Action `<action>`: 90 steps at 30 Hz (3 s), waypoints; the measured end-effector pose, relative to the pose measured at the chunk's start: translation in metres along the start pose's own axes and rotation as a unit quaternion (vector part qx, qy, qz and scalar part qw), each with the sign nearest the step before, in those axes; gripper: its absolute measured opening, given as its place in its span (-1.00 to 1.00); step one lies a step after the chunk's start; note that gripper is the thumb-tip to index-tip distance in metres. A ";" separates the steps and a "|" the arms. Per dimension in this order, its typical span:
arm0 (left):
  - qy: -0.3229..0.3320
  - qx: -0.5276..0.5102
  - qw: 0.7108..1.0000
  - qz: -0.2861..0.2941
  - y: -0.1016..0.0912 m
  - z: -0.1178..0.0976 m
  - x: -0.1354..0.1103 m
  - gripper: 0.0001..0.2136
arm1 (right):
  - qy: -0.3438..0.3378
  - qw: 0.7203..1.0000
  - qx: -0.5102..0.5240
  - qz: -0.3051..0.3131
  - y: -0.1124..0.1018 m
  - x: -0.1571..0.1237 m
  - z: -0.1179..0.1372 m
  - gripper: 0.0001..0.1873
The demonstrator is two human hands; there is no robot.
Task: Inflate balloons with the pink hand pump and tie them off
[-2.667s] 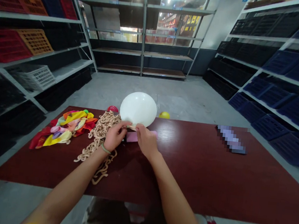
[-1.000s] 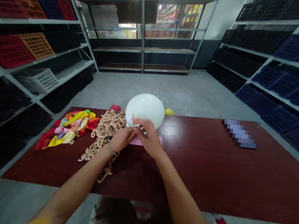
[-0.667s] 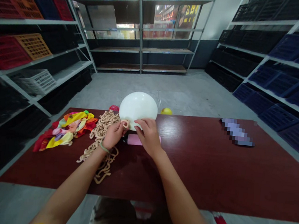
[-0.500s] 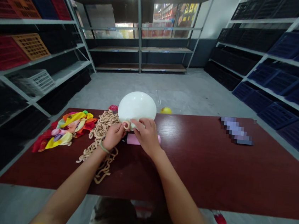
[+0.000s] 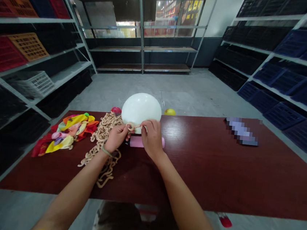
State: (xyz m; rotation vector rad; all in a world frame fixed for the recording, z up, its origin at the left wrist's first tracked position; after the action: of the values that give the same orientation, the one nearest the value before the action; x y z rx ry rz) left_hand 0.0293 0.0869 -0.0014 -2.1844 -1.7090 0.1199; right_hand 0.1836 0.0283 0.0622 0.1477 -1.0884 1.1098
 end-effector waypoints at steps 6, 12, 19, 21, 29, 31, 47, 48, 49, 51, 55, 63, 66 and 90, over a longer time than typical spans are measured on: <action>-0.064 -0.208 0.975 0.029 0.001 -0.001 0.002 -0.69 | -0.022 0.998 0.052 0.019 0.001 -0.001 0.005 -0.89; -0.051 -0.263 0.963 0.037 0.002 -0.006 0.001 -0.73 | -0.041 0.995 0.073 0.046 0.008 -0.004 0.006 -0.83; 0.000 -0.165 0.984 0.068 0.010 -0.009 -0.001 -0.75 | 0.016 0.995 0.103 -0.006 -0.004 0.001 -0.003 -0.82; 0.029 -0.100 0.992 0.067 0.011 -0.011 -0.003 -0.79 | 0.021 0.996 0.089 0.006 -0.002 0.002 -0.004 -0.86; 0.143 0.172 0.974 0.020 0.005 -0.027 -0.015 -0.90 | -0.021 0.997 0.020 0.075 0.013 -0.001 -0.005 -0.87; 0.159 0.195 0.968 0.012 0.004 -0.030 -0.017 -0.90 | -0.026 0.996 0.016 0.083 0.014 -0.002 -0.005 -0.89; 0.235 0.246 0.940 0.021 -0.002 -0.036 -0.021 -0.87 | -0.067 0.992 -0.018 0.105 0.016 -0.007 0.003 -0.93; 0.231 0.243 0.942 0.019 -0.003 -0.036 -0.021 -0.87 | -0.066 0.992 -0.022 0.107 0.017 -0.007 0.004 -0.93; 0.224 0.237 0.945 0.012 -0.003 -0.034 -0.021 -0.87 | -0.066 0.992 -0.026 0.109 0.018 -0.008 0.004 -0.93; 0.199 0.217 0.956 -0.010 -0.005 -0.028 -0.020 -0.87 | -0.064 0.991 -0.035 0.109 0.020 -0.009 0.007 -0.93; 0.155 0.157 0.973 -0.070 -0.006 -0.014 -0.021 -0.88 | -0.064 0.993 -0.030 0.095 0.020 -0.010 0.011 -0.93; 0.133 0.049 0.986 -0.086 -0.005 -0.001 -0.017 -0.86 | -0.023 0.998 0.009 0.056 0.003 0.001 0.002 -0.92; 0.149 0.044 0.985 -0.073 -0.003 -0.003 -0.018 -0.85 | -0.023 0.997 0.004 0.077 0.006 0.002 0.002 -0.91; 0.199 0.125 0.969 -0.075 -0.005 -0.013 -0.021 -0.88 | -0.098 0.990 -0.086 0.052 0.008 -0.005 0.015 -0.91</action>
State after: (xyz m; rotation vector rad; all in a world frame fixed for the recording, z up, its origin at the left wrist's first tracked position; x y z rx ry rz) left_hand 0.0225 0.0650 0.0090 -1.7492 -1.5284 -0.1282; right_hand 0.1679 0.0204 0.0625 0.0649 -1.3744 1.1061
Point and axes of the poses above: each hand's wrist, its own x-axis towards the middle knuckle, its own y-axis out of the palm, z = x × y, the point moved 8 cm from there along x, towards the middle knuckle, and after that the axes turned 3 degrees about x, right-handed, at the moved point
